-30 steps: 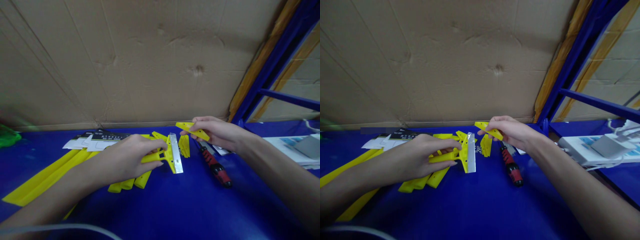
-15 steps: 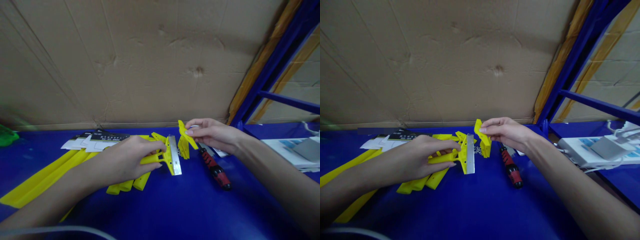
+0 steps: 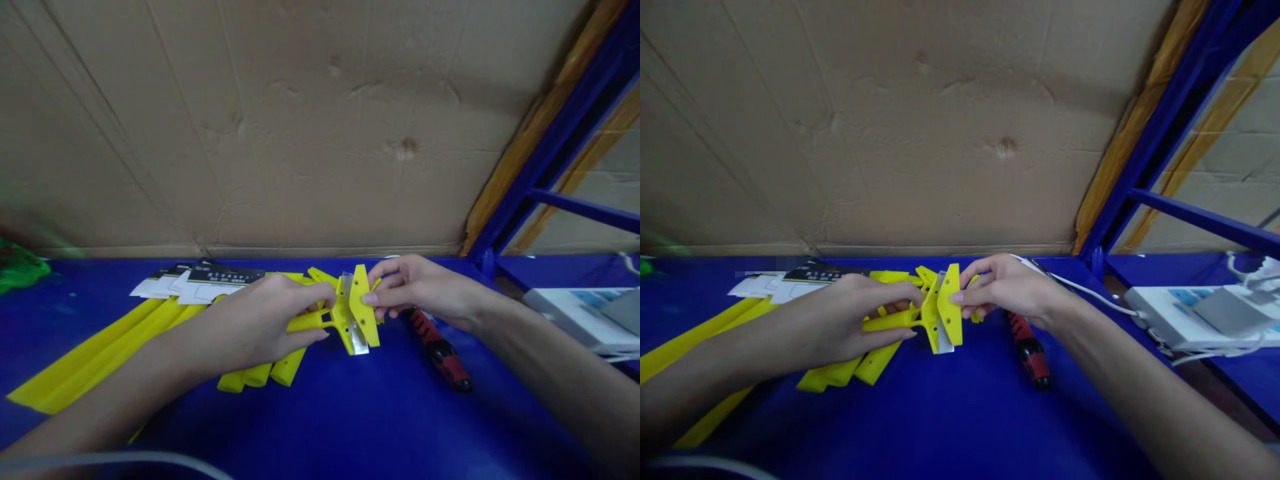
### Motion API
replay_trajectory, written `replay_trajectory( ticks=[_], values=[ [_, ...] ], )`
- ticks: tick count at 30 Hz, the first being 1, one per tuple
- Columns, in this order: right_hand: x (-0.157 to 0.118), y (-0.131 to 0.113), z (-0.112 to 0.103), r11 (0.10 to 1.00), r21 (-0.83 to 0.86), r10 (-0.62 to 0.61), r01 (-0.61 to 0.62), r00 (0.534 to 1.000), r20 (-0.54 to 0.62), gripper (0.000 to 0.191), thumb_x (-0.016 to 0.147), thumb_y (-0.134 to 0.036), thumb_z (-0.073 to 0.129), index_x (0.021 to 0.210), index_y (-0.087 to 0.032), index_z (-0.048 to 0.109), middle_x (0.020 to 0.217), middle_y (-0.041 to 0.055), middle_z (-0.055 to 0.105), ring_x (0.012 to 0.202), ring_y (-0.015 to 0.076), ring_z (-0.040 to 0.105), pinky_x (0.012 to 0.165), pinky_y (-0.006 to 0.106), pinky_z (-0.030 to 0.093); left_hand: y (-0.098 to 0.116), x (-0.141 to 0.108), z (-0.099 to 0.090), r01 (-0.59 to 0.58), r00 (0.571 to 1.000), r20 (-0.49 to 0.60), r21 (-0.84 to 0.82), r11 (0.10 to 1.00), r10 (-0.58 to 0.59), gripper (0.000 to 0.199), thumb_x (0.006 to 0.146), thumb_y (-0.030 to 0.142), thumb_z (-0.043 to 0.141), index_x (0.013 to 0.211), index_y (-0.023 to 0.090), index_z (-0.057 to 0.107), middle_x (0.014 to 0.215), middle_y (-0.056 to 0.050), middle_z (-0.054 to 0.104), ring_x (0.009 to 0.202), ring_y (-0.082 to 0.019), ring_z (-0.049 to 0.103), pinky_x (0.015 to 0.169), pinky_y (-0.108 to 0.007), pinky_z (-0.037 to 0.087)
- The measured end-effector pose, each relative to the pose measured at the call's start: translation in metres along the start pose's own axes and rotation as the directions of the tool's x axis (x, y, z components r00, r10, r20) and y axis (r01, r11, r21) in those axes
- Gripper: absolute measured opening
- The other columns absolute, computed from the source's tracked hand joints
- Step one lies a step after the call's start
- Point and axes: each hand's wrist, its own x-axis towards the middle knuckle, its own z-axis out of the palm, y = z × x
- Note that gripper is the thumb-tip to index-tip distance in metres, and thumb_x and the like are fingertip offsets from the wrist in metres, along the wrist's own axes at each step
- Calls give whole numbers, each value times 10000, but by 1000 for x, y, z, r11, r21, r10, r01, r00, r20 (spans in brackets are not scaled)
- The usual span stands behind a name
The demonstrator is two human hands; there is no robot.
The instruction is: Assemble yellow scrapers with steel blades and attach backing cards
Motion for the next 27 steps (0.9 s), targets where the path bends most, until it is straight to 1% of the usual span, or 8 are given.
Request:
replay_trajectory(
  ticks=[3, 7, 9, 12, 15, 20, 24, 27],
  values=[
    [3, 3, 8, 996, -72, -52, 50, 998, -20, 399, 591, -307, 986, 815, -180, 682, 604, 1, 751, 546, 115, 635, 540, 221, 472, 0, 1, 1, 13, 999, 28, 51, 999, -15, 92, 950, 345, 683, 1005, 276, 656, 814, 5, 719, 639, -208, 619, 604, -333, 384],
    [5, 4, 19, 986, -162, -67, 49, 992, -107, 430, 579, -347, 990, 747, -194, 625, 520, -60, 650, 488, 90, 549, 465, 203, 395, 5, 1, -3, -23, 999, -26, 53, 998, 24, 57, 958, 315, 665, 975, 270, 634, 792, 14, 700, 654, -205, 624, 619, -328, 394],
    [5, 5, 22, 988, -144, -81, 63, 989, -123, 491, 544, -364, 1003, 707, -208, 567, 511, -87, 601, 469, 76, 502, 441, 199, 371, 7, 1, -6, -31, 999, -38, 34, 999, 33, 81, 979, 332, 657, 959, 262, 622, 772, 29, 677, 632, -181, 606, 608, -313, 385],
    [6, 7, 21, 996, -35, -85, 82, 991, -100, 581, 500, -373, 1024, 775, -224, 535, 572, -81, 649, 488, 84, 523, 477, 217, 423, 7, 2, -7, -46, 998, -45, 75, 996, 50, 86, 1004, 291, 636, 933, 248, 615, 714, 47, 629, 574, -154, 546, 611, -309, 363],
    [9, 11, 17, 997, 36, -73, 75, 996, -52, 583, 511, -365, 1032, 815, -212, 559, 610, -54, 701, 526, 89, 566, 538, 227, 450, 6, 2, -5, -121, 986, -104, 124, 985, 134, 94, 984, 267, 651, 905, 243, 607, 642, 61, 568, 523, -150, 479, 572, -312, 322],
    [12, 17, 13, 996, 63, -59, 56, 998, 34, 491, 513, -416, 1029, 714, -175, 651, 580, -36, 680, 532, 87, 559, 543, 235, 421, 5, 2, -2, -164, 973, -141, 128, 978, 182, 102, 993, 283, 670, 923, 242, 608, 654, 74, 570, 517, -134, 466, 556, -285, 315],
    [11, 16, 16, 998, 33, -57, 55, 996, 71, 453, 528, -412, 1025, 744, -158, 718, 622, -29, 680, 540, 85, 522, 520, 241, 386, 4, 3, -1, -206, 961, -155, 141, 968, 227, 92, 996, 272, 674, 940, 247, 605, 660, 85, 583, 516, -127, 479, 562, -270, 324],
    [10, 14, 17, 999, 20, -50, 49, 996, 75, 465, 542, -435, 1015, 786, -156, 734, 717, 1, 723, 608, 104, 560, 538, 239, 405, 3, 4, 0, -225, 947, -194, 161, 961, 254, 151, 1026, 315, 637, 903, 235, 600, 647, 76, 590, 501, -123, 476, 551, -271, 327]
  ],
)
